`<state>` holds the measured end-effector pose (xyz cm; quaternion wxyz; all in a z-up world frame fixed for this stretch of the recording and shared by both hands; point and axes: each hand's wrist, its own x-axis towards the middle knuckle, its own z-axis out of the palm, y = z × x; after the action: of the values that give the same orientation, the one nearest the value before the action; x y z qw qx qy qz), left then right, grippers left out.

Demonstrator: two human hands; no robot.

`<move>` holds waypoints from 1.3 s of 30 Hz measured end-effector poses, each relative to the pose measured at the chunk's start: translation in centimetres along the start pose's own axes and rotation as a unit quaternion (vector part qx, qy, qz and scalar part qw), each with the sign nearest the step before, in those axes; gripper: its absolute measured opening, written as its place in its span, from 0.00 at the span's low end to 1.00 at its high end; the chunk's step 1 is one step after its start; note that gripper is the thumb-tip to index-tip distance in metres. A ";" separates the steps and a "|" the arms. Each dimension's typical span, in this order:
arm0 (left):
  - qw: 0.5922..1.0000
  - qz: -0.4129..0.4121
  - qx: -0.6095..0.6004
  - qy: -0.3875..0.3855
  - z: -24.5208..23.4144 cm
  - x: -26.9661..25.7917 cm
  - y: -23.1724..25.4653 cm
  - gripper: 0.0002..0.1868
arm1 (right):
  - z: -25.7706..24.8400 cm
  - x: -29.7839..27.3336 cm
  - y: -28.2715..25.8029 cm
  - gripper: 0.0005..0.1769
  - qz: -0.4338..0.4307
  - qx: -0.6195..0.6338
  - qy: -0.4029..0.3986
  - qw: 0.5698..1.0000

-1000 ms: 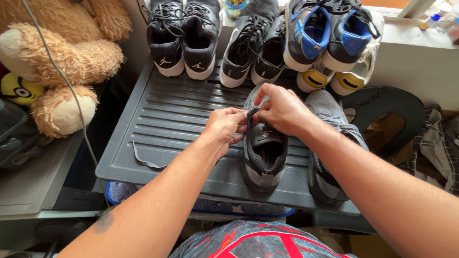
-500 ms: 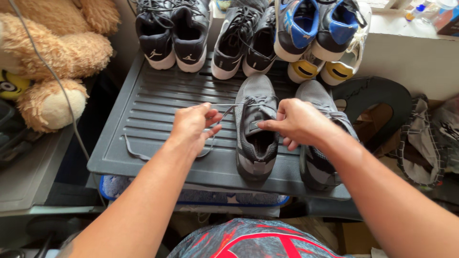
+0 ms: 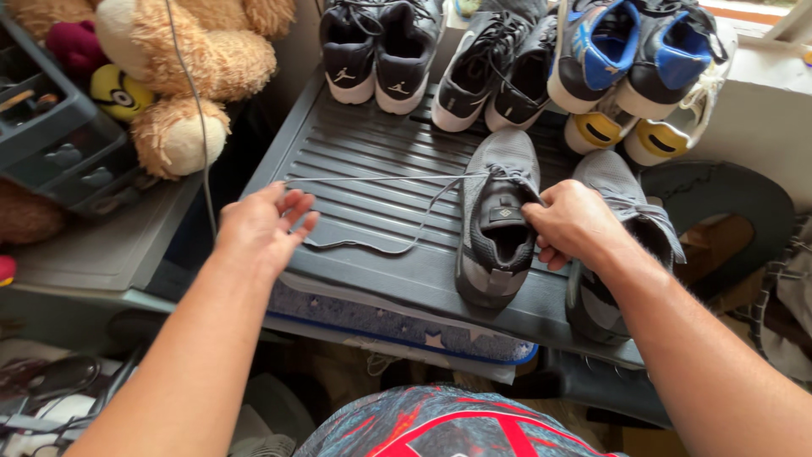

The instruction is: The person removes the laces from a pair of gray sneakers, then threads and ties the laces back through the eyelets. After finishing the gray pair, they rearrange several other shoes on the bench, moving black, blue, and white sneakers into new positions.

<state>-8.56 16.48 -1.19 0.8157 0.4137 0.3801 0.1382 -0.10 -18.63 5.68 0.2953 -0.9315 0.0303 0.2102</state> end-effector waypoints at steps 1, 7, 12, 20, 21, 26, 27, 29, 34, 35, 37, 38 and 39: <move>1.000 0.003 -0.009 0.017 -1.0 0.1 0.5 0.11 | 0.0 0.0 0.0 0.18 0.003 0.002 0.001 1.000; 0.993 0.033 -0.035 0.107 -6.4 0.3 3.4 0.11 | 0.0 0.1 0.2 0.18 0.010 0.005 0.007 1.000; 0.989 0.057 -0.007 0.139 -8.1 0.1 3.9 0.08 | 0.1 0.2 0.2 0.18 0.013 0.018 0.008 1.000; 0.662 0.123 0.736 0.069 -4.0 -2.4 3.5 0.15 | -0.2 -0.4 0.0 0.19 -0.007 -0.020 0.016 1.000; 0.571 0.189 0.797 0.055 -2.7 -3.1 3.5 0.17 | -0.2 -0.5 0.1 0.18 -0.038 -0.012 0.035 0.999; 0.646 0.543 0.499 -0.198 8.5 -5.1 -0.6 0.06 | 0.0 -1.0 1.0 0.20 -0.132 0.040 0.095 0.986; 0.646 0.555 0.462 -0.246 10.8 -5.6 -1.8 0.05 | 0.0 -1.0 1.1 0.20 -0.149 0.031 0.106 0.983; 0.675 0.501 0.459 -0.290 14.0 -6.5 -4.1 0.06 | 0.2 -0.8 1.4 0.19 -0.179 0.013 0.130 0.975; 0.695 0.414 0.509 -0.293 17.2 -6.3 -6.8 0.09 | 0.2 -0.4 1.9 0.18 -0.210 0.018 0.150 0.966; 0.699 0.395 0.518 -0.293 17.4 -6.0 -7.0 0.09 | 0.2 -0.4 2.0 0.18 -0.200 0.019 0.142 0.969; 0.700 0.392 0.509 -0.312 17.5 -5.2 -7.5 0.09 | 0.0 -0.5 1.8 0.17 -0.191 0.022 0.136 0.972; 0.702 0.389 0.504 -0.318 17.4 -4.7 -7.7 0.09 | 0.0 -0.5 1.8 0.17 -0.188 0.023 0.130 0.973; 0.721 0.355 0.501 -0.320 17.4 -4.3 -8.0 0.09 | 0.0 -0.6 1.7 0.16 -0.186 0.022 0.130 0.974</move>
<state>0.60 -0.71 1.15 0.4537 0.8863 -0.0649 0.0666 -0.94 -20.03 4.99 0.3431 -0.9334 -0.1011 0.0283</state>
